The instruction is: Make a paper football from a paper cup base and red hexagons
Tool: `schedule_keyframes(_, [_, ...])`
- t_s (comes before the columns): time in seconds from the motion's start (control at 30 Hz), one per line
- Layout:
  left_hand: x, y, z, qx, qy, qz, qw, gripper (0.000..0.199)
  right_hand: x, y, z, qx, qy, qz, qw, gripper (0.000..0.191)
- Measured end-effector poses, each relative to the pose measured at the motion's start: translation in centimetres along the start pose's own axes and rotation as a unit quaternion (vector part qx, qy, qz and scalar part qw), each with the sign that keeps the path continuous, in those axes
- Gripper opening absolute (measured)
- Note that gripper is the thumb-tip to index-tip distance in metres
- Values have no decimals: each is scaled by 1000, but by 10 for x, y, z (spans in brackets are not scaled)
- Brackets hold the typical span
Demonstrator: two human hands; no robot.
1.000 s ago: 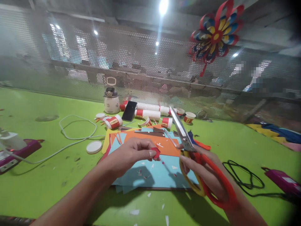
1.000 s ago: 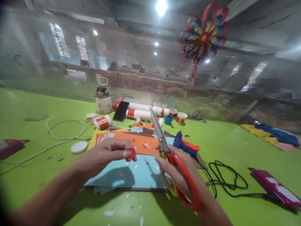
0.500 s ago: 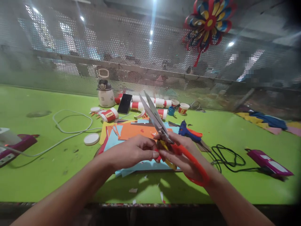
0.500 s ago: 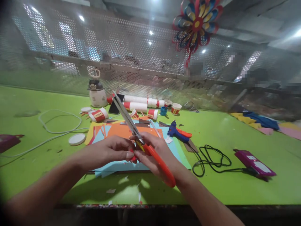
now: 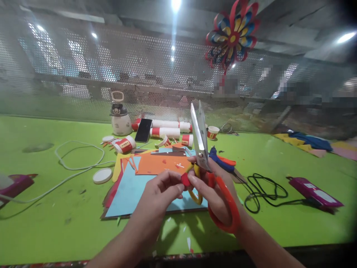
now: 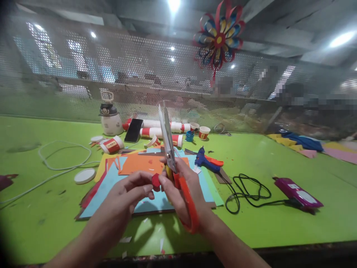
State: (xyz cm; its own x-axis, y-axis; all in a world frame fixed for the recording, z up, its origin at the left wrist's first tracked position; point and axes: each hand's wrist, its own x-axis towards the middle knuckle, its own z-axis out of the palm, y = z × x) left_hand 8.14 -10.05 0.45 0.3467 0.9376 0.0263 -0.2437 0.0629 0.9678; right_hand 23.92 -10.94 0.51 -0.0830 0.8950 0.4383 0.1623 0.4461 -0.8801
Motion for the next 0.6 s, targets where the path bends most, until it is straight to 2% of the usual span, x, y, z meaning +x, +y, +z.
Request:
schedule_keyframes(0.13, [-3,-6,17,-39,63,3,997,16,-3,0,5,18,44,-12,999,25])
schedule_keyframes(0.3, [3,-11,25,-74,103,22,992,16,-6,2,11,24,82,-28,996,24])
schedule_keyframes(0.6, [4,-18,29,-95,110,22,989,16,-9,5,23,16,128,-47,991,24])
